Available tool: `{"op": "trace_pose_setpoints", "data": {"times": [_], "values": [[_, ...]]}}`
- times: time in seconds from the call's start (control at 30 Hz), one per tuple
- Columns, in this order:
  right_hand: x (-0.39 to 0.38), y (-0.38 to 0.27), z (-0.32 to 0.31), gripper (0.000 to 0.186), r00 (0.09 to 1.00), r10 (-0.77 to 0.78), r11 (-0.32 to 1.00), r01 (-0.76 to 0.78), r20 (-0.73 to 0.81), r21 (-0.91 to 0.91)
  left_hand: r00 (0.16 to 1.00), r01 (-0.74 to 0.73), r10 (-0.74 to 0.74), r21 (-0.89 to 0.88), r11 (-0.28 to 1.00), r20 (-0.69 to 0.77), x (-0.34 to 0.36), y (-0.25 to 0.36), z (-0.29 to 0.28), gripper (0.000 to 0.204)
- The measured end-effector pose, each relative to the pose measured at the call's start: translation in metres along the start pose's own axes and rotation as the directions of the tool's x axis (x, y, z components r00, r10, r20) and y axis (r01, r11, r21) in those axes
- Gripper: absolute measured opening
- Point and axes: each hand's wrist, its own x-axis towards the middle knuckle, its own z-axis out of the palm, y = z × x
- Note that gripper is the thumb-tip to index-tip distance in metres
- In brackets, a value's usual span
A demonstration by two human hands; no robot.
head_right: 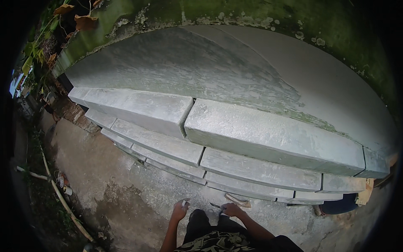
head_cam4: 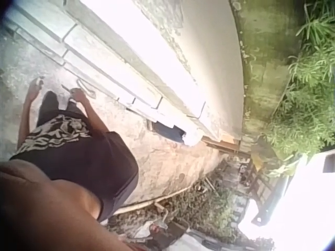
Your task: Applying and smoothing filler on a concrete wall using a putty knife and a small tube.
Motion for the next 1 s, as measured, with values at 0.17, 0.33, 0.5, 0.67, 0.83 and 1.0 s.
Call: {"op": "trace_pose_setpoints", "data": {"times": [0.17, 0.33, 0.5, 0.67, 0.83, 1.0], "values": [[-0.061, -0.158, -0.081, 0.034, 0.967, -0.099, 0.993, 0.082, -0.235, -0.081, 0.92, -0.353, 0.345, -0.012, 0.935, -0.184, 0.049, 0.088, -0.04, 0.023], [-0.119, -0.293, -0.186, 0.053, 0.897, -0.176, 0.984, 0.152, -0.405, -0.09, 0.908, -0.418, 0.386, -0.278, 0.865, -0.164, 0.096, 0.195, -0.113, 0.018], [-0.148, -0.361, -0.257, 0.063, 0.379, -0.487, 0.863, 0.07, -0.787, -0.5, 0.72, -0.694, 0.654, -0.222, 0.685, -0.234, 0.107, 0.268, -0.173, 0.02], [-0.151, -0.395, -0.32, 0.058, 0.019, -0.597, 0.791, -0.149, -0.802, -0.593, 0.274, -0.961, 0.942, -0.087, 0.262, -0.193, 0.114, 0.346, -0.213, 0.038], [-0.155, -0.417, -0.358, 0.048, 0.205, -0.342, 0.94, 0.07, -0.917, -0.335, 0.197, -0.98, 0.969, -0.028, 0.195, -0.148, 0.136, 0.412, -0.224, 0.053], [-0.146, -0.418, -0.383, 0.048, 0.172, -0.442, 0.897, 0.105, -0.881, -0.429, 0.143, -0.968, 0.973, 0.179, 0.176, -0.182, 0.159, 0.464, -0.227, 0.07]]}}
